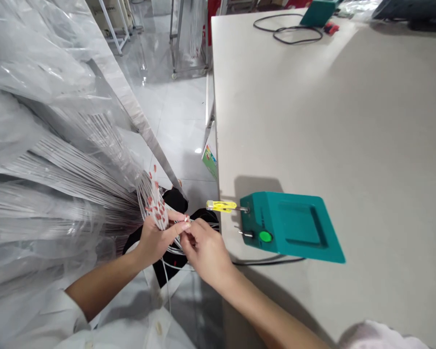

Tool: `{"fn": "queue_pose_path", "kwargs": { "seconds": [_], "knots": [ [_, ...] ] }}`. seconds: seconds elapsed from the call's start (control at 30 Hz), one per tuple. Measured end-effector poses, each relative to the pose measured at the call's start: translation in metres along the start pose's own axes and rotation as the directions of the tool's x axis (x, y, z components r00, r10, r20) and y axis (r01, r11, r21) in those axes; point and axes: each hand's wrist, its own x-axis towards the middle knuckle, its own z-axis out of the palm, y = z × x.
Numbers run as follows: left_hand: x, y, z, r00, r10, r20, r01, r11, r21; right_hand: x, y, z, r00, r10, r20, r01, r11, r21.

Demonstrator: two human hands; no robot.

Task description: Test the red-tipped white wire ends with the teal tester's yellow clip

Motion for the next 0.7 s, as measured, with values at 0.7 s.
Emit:
{"fn": "queue_pose_path", "kwargs": {
  "seconds": [0.7],
  "knots": [
    [0.002, -0.006, -0.003, 0.984, -0.011, 0.180, -0.031, 0.973, 0.229, 0.006, 0.003, -0.014, 0.969, 0.111, -0.219, -0.051, 0.964, 0.262]
  ]
}}
